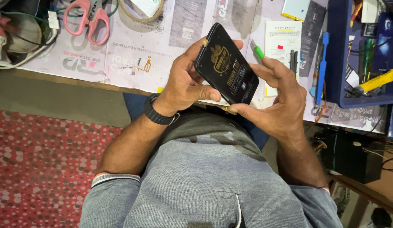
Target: The person applies adhesive to a smartphone frame, then attaches a new LCD screen assembly. They peel protective films, align the display, and connect internal ribbon cables to the motherboard.
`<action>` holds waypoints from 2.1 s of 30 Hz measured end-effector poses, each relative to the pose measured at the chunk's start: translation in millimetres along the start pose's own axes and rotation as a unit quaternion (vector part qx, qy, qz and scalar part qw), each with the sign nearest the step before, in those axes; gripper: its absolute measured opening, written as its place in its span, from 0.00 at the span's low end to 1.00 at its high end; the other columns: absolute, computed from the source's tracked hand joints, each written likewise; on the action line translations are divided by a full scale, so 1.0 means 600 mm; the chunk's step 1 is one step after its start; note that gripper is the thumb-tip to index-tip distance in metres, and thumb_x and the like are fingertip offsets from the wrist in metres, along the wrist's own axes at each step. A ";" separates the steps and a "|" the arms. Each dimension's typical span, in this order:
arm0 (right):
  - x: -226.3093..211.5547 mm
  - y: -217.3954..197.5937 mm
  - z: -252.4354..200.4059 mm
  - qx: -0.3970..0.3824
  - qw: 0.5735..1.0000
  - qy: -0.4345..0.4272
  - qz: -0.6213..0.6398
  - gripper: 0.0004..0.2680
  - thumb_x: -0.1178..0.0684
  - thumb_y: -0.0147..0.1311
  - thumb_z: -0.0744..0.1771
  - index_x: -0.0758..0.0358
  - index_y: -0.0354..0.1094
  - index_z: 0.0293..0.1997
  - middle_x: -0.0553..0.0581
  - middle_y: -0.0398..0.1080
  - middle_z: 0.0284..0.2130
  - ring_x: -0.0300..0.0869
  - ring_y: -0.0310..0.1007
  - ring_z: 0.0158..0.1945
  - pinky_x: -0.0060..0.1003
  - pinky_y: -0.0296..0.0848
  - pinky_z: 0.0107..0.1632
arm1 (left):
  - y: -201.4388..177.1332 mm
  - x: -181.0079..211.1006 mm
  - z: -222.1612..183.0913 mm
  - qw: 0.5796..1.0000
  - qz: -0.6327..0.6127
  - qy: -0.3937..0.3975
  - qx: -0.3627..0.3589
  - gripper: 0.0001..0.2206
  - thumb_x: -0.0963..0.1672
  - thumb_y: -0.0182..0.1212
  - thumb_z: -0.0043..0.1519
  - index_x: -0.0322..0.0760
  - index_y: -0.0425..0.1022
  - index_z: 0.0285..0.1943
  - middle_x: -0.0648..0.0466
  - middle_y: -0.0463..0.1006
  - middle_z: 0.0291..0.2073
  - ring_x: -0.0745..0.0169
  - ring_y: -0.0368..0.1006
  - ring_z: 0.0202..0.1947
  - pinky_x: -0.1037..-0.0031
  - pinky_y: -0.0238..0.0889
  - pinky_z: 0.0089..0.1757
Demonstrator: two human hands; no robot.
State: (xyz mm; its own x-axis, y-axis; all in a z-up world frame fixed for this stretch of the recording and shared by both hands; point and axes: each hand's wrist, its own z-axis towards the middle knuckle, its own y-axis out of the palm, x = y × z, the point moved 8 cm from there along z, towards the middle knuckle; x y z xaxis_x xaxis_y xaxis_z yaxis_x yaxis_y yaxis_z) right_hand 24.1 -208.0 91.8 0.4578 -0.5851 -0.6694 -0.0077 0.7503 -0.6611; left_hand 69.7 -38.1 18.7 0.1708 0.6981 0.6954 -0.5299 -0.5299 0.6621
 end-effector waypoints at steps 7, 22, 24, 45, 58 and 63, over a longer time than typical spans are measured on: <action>-0.002 -0.001 0.001 -0.002 1.000 0.013 -0.001 0.37 0.47 0.79 0.59 0.66 0.53 0.71 0.66 0.76 0.53 0.48 0.78 0.59 0.37 0.78 0.62 | -0.002 -0.002 0.001 1.000 -0.003 -0.006 -0.002 0.46 0.43 0.81 0.58 0.28 0.50 0.79 0.39 0.62 0.74 0.58 0.69 0.69 0.66 0.66 0.68; -0.001 0.002 0.002 -0.006 1.000 -0.009 -0.020 0.38 0.45 0.79 0.58 0.65 0.54 0.71 0.66 0.76 0.55 0.50 0.79 0.59 0.39 0.80 0.61 | -0.001 -0.001 0.001 1.000 0.022 0.006 -0.015 0.45 0.43 0.81 0.59 0.29 0.51 0.80 0.40 0.63 0.74 0.59 0.69 0.69 0.67 0.67 0.68; -0.001 0.001 0.001 -0.009 1.000 -0.006 -0.027 0.38 0.44 0.79 0.58 0.65 0.54 0.71 0.66 0.76 0.55 0.50 0.79 0.58 0.39 0.80 0.61 | -0.002 -0.002 0.001 1.000 0.017 0.004 -0.013 0.45 0.43 0.81 0.58 0.29 0.50 0.80 0.41 0.63 0.74 0.60 0.69 0.69 0.67 0.67 0.68; -0.030 -0.017 0.020 -0.020 0.995 -0.035 -0.094 0.26 0.43 0.78 0.57 0.62 0.72 0.56 0.61 0.75 0.52 0.53 0.77 0.54 0.45 0.75 0.58 | 0.006 -0.005 0.009 1.000 0.015 -0.007 -0.020 0.45 0.42 0.81 0.58 0.30 0.50 0.80 0.40 0.64 0.73 0.57 0.67 0.71 0.66 0.64 0.69; -0.032 -0.015 0.011 -0.036 0.994 -0.042 -0.097 0.25 0.42 0.77 0.57 0.59 0.74 0.56 0.63 0.75 0.54 0.53 0.76 0.56 0.45 0.74 0.58 | 0.004 -0.007 0.007 0.999 0.029 -0.003 -0.033 0.46 0.42 0.81 0.58 0.33 0.50 0.80 0.41 0.64 0.73 0.57 0.67 0.69 0.66 0.66 0.69; -0.033 -0.014 0.011 -0.049 0.992 -0.037 -0.109 0.26 0.42 0.78 0.59 0.59 0.73 0.58 0.63 0.75 0.55 0.53 0.76 0.56 0.46 0.75 0.58 | 0.002 -0.007 0.008 0.998 0.051 0.020 -0.033 0.48 0.42 0.81 0.59 0.40 0.46 0.83 0.42 0.65 0.72 0.59 0.66 0.68 0.69 0.64 0.67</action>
State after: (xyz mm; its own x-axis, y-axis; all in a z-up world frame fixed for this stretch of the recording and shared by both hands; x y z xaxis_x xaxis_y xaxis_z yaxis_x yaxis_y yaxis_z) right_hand 20.8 -200.5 112.9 0.5216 -0.7030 -0.4835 0.0130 0.5731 -0.8194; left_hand 72.5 -44.0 18.1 0.0808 0.6609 0.7461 -0.5964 -0.5677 0.5675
